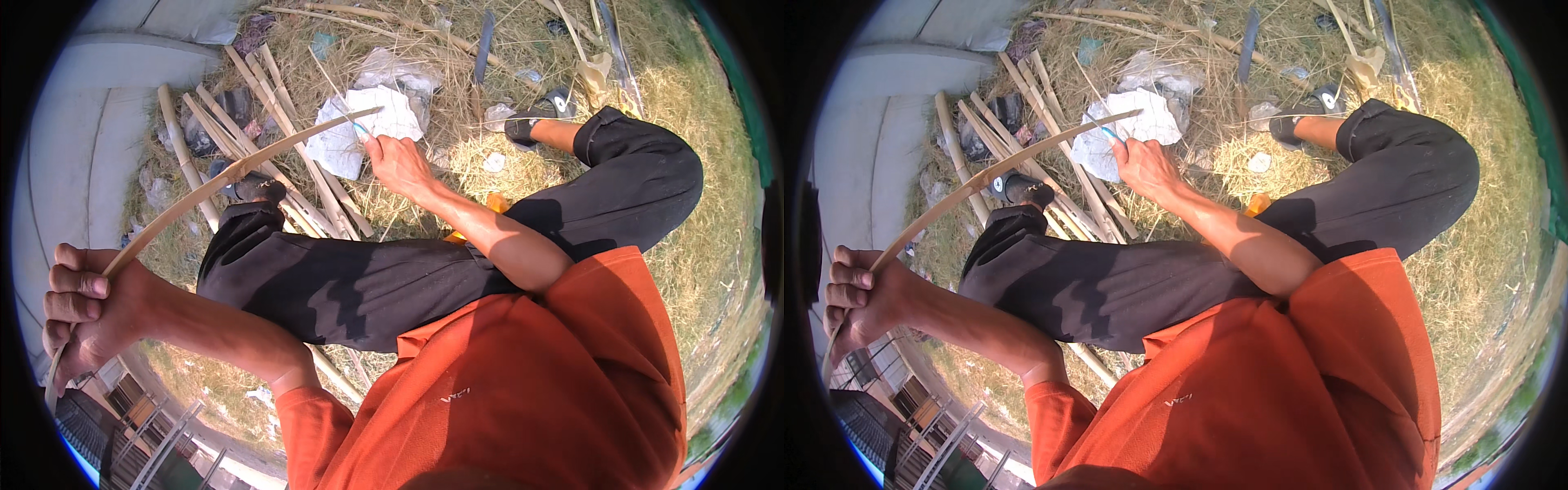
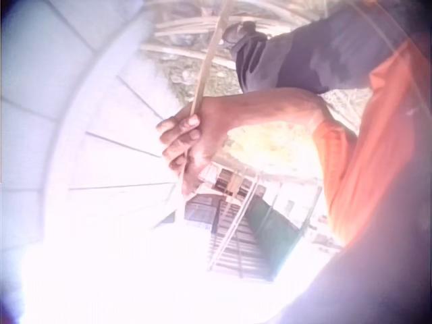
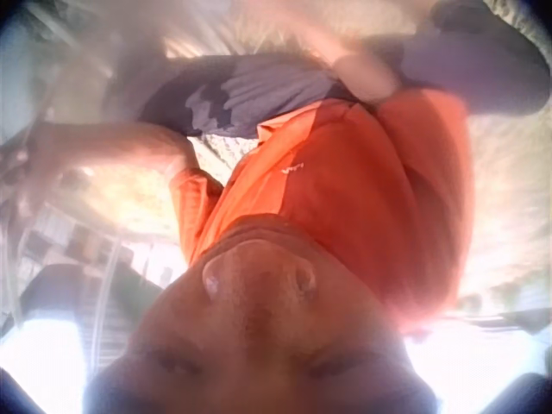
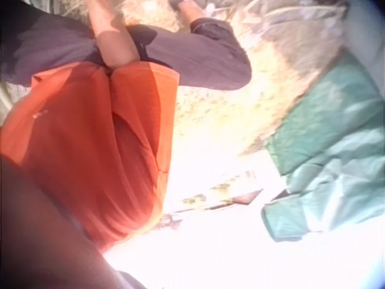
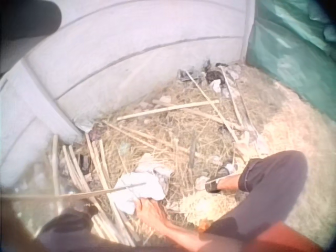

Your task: The person sits on the ground and uses a knife to shave and smooth a long bamboo stick. They repeatedly scrape the surface, rotate the stick, and inspect the edges while removing thin strips of material.

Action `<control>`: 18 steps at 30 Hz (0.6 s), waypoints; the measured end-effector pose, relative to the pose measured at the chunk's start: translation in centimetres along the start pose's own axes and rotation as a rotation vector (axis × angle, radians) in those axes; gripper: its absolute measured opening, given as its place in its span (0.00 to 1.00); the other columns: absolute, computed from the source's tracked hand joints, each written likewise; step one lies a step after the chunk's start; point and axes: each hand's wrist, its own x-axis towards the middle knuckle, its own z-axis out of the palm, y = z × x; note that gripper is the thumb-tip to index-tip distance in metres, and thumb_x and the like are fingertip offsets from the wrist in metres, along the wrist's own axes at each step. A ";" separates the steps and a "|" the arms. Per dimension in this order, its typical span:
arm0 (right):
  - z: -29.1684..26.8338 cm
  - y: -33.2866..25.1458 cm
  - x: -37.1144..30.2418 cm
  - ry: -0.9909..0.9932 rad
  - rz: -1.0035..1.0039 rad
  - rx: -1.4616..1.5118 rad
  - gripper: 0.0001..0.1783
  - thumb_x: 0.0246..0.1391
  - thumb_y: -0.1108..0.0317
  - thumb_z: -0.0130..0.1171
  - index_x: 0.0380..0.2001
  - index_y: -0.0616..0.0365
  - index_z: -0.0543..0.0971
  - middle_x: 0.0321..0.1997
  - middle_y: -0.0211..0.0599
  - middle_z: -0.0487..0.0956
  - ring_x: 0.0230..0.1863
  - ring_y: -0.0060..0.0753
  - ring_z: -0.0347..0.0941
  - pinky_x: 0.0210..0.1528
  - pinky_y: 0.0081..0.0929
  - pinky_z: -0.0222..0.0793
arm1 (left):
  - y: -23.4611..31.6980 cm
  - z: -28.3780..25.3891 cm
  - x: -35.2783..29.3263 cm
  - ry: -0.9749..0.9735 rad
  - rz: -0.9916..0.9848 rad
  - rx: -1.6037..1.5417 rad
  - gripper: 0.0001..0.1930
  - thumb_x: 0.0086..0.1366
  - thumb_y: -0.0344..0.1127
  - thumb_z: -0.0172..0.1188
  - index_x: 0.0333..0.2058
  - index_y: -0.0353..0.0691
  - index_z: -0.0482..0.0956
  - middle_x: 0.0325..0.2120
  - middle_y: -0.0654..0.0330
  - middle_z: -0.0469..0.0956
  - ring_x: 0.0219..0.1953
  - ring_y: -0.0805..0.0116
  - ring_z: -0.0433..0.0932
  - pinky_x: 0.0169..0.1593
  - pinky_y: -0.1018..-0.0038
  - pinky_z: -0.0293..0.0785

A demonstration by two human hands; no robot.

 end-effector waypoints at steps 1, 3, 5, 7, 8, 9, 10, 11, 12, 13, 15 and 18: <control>-0.3 -0.4 -0.3 -0.013 -0.030 -0.027 0.25 0.63 0.55 0.42 0.28 0.68 0.77 0.21 0.62 0.75 0.27 0.62 0.75 0.30 0.50 0.68 | 0.0 -0.1 0.1 0.010 0.002 0.014 0.38 0.51 0.82 0.25 0.08 0.50 0.51 0.02 0.67 0.50 0.07 0.74 0.48 0.22 0.73 0.50; 0.2 0.4 -0.6 0.007 -0.009 -0.005 0.28 0.63 0.51 0.41 0.29 0.66 0.78 0.23 0.64 0.76 0.29 0.64 0.75 0.33 0.52 0.70 | 0.3 -0.2 0.1 0.030 -0.002 0.042 0.38 0.52 0.81 0.25 0.08 0.50 0.51 0.02 0.67 0.50 0.07 0.73 0.48 0.22 0.73 0.51; -0.2 1.5 -0.2 -0.021 0.040 -0.073 0.29 0.63 0.49 0.40 0.29 0.65 0.79 0.25 0.65 0.77 0.32 0.65 0.76 0.36 0.53 0.72 | 0.2 0.1 0.0 0.023 -0.016 0.011 0.38 0.52 0.82 0.24 0.08 0.51 0.51 0.03 0.67 0.49 0.07 0.73 0.48 0.22 0.73 0.51; -0.5 1.7 0.6 -0.033 0.125 -0.075 0.29 0.63 0.50 0.40 0.29 0.66 0.79 0.26 0.65 0.77 0.32 0.65 0.76 0.36 0.53 0.72 | -0.1 0.2 0.2 0.030 -0.018 -0.006 0.38 0.51 0.82 0.24 0.08 0.51 0.51 0.03 0.67 0.49 0.07 0.73 0.48 0.21 0.73 0.51; -0.5 1.7 1.0 -0.040 0.168 -0.076 0.29 0.63 0.50 0.40 0.29 0.67 0.79 0.26 0.65 0.77 0.33 0.65 0.76 0.36 0.52 0.72 | -0.2 0.1 0.4 0.044 -0.017 -0.003 0.38 0.51 0.82 0.25 0.08 0.51 0.51 0.03 0.67 0.49 0.07 0.73 0.48 0.21 0.73 0.51; -0.2 1.8 1.3 -0.067 0.168 -0.066 0.30 0.63 0.49 0.39 0.29 0.67 0.79 0.28 0.66 0.77 0.34 0.65 0.76 0.37 0.52 0.72 | -0.4 0.0 0.2 0.064 -0.015 0.004 0.38 0.51 0.82 0.25 0.08 0.51 0.51 0.03 0.67 0.48 0.07 0.73 0.48 0.21 0.73 0.51; 0.2 1.9 1.2 -0.053 0.135 -0.051 0.30 0.63 0.49 0.39 0.29 0.67 0.79 0.28 0.66 0.77 0.34 0.65 0.76 0.38 0.52 0.73 | -0.4 0.0 0.1 0.052 -0.010 -0.007 0.38 0.51 0.82 0.25 0.09 0.51 0.51 0.03 0.67 0.48 0.07 0.73 0.47 0.21 0.74 0.51; 0.7 2.0 0.9 -0.039 0.103 -0.037 0.30 0.63 0.49 0.39 0.30 0.67 0.79 0.29 0.66 0.78 0.34 0.66 0.76 0.38 0.52 0.73 | -0.4 0.0 0.1 0.041 -0.004 -0.017 0.38 0.51 0.82 0.25 0.09 0.51 0.52 0.03 0.67 0.48 0.07 0.73 0.47 0.21 0.74 0.51; 0.9 1.9 0.8 -0.025 0.063 -0.020 0.30 0.63 0.49 0.38 0.30 0.67 0.79 0.29 0.66 0.78 0.34 0.66 0.76 0.38 0.51 0.73 | -0.2 0.1 0.3 0.028 0.007 -0.024 0.38 0.51 0.82 0.25 0.09 0.51 0.52 0.03 0.67 0.49 0.07 0.73 0.47 0.21 0.74 0.51; 0.5 2.7 1.2 -0.026 0.104 -0.064 0.31 0.63 0.48 0.38 0.31 0.65 0.80 0.31 0.66 0.78 0.36 0.65 0.76 0.40 0.51 0.73 | 0.0 0.2 0.1 0.042 0.008 -0.009 0.38 0.51 0.82 0.25 0.09 0.51 0.52 0.03 0.66 0.48 0.07 0.72 0.46 0.21 0.73 0.51; 0.2 2.9 1.7 -0.063 0.154 -0.121 0.32 0.63 0.46 0.37 0.33 0.64 0.80 0.34 0.65 0.78 0.38 0.63 0.77 0.43 0.51 0.73 | -0.1 0.3 -0.2 0.068 0.017 0.015 0.38 0.51 0.82 0.25 0.10 0.50 0.53 0.03 0.66 0.48 0.07 0.72 0.46 0.21 0.73 0.51; 1.0 3.2 2.8 -0.069 0.280 -0.179 0.33 0.63 0.44 0.37 0.36 0.63 0.81 0.36 0.62 0.79 0.41 0.61 0.77 0.46 0.50 0.71 | -0.1 0.6 0.2 0.152 -0.004 -0.004 0.38 0.52 0.81 0.24 0.10 0.49 0.53 0.03 0.66 0.48 0.07 0.73 0.45 0.20 0.73 0.50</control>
